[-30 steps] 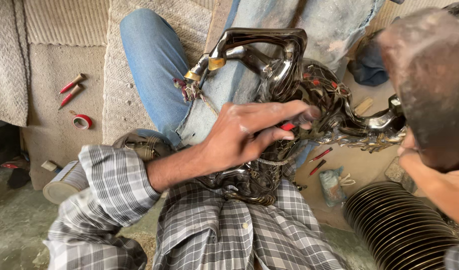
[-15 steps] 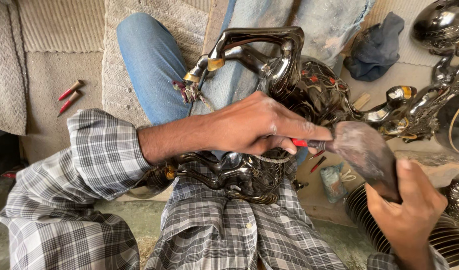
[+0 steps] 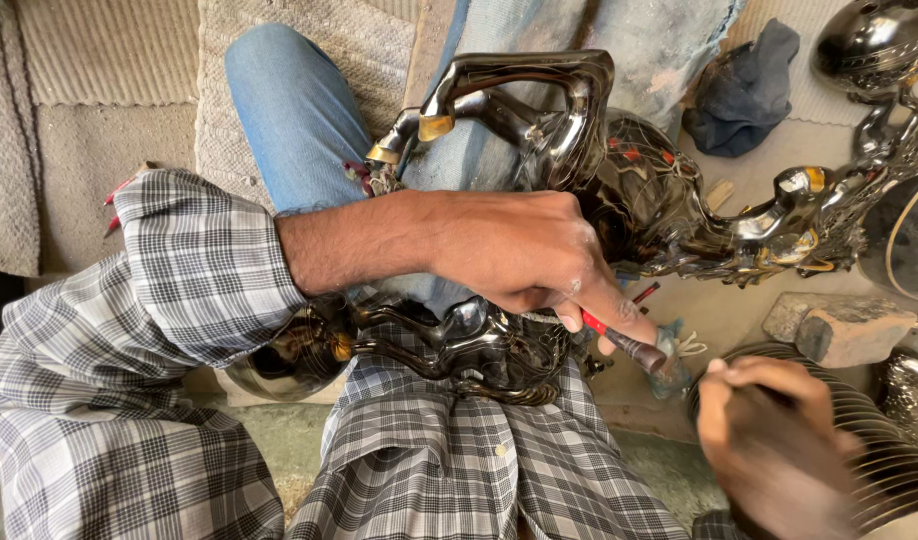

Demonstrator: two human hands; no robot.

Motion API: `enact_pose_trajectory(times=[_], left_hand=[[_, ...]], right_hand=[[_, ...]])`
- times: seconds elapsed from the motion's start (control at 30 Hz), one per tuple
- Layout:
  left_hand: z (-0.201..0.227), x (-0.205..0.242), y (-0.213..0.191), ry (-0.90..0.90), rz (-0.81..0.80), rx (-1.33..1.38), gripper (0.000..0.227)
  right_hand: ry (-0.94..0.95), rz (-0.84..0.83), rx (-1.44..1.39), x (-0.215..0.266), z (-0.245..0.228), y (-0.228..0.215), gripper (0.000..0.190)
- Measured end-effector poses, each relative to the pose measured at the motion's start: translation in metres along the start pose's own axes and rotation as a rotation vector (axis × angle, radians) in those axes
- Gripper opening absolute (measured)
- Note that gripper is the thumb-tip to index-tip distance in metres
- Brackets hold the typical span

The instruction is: The person sits cross-legged on a mat and repeatedly strikes a metal chisel held against a polished metal object with a wooden mallet. The person adjusts the chisel position occasionally while continuing to hammer the same area.

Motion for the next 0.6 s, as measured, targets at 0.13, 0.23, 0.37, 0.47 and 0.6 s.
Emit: enact_pose_trajectory(times=[0.13,0.23,0.37,0.47,0.6], left_hand=[[0.003,-0.001,-0.003,0.08,0.002,0.043,0.066],[0.006,-0.001,-0.008,0.146,0.034,0.099,0.062],[0.008,-0.003,-0.008,0.069,0.008,0.011,0.057],[0.009,-0.004,-0.014,-0.088,0.168,-0.083,0.055],[0.021,0.003,-0.025,-0.128,0.403,-0.176,0.065]], right_hand=[[-0.221,0.087,-0.06,-0.009,-0.003,0.004,0.031],[-0.231,0.128,-0.146,-0.009,0.009,0.015,0.044],[-0.275,0.145,0.148,0.009,0.029,0.023,0.076],[-0.106,0.174,-0.167,0.017,0.055,0.036,0.088],[0.043,0.159,-0.274,0.021,0.076,0.037,0.085]])
Point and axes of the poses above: each hand's wrist, its own x-axis away from the middle knuckle, its own y-axis out of the palm, z = x × y, the point moved 4 cm from there along -x, towards the middle knuckle, and after that the axes turned 7 degrees about y, right-handed, at the moved point
